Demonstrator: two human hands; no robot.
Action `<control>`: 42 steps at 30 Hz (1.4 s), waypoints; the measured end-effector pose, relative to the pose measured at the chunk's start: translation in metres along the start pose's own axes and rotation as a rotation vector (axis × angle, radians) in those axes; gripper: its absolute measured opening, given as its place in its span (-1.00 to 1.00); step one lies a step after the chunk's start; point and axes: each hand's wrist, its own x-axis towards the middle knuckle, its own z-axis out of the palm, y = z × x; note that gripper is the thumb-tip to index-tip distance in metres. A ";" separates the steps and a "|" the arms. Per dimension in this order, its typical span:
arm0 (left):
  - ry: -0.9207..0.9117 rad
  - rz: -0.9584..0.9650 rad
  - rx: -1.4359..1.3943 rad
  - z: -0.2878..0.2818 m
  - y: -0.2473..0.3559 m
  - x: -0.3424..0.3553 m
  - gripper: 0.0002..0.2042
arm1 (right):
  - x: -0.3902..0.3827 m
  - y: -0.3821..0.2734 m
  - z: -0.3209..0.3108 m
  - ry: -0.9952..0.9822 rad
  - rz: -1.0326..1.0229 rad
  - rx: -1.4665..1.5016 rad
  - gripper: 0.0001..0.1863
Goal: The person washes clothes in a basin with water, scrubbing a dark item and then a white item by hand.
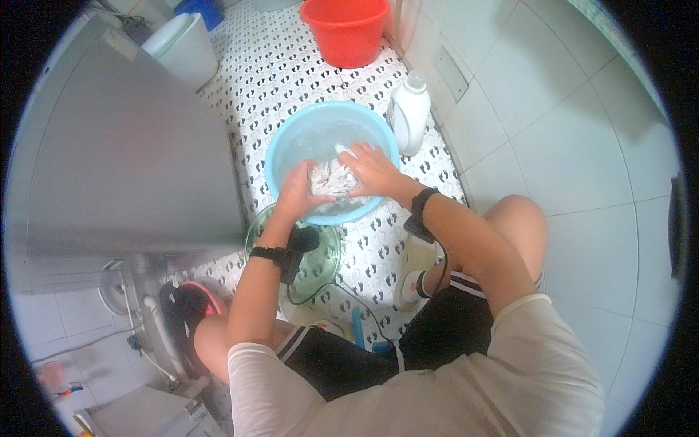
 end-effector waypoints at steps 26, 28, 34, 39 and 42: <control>-0.391 -0.334 0.165 0.057 -0.027 0.043 0.32 | 0.039 0.027 0.063 -0.341 0.302 0.129 0.31; -0.378 -0.356 0.193 0.061 -0.022 0.048 0.25 | 0.041 0.034 0.070 -0.386 0.289 0.128 0.18; -0.261 -0.269 0.248 0.071 -0.045 0.051 -0.09 | 0.045 0.027 0.087 -0.220 0.286 0.216 -0.36; -0.377 -0.331 0.251 0.074 -0.045 0.060 -0.61 | 0.053 0.028 0.095 -0.294 0.320 0.200 -0.76; -0.442 -0.370 0.290 0.078 -0.042 0.062 -0.72 | 0.052 0.031 0.105 -0.252 0.235 0.129 -0.80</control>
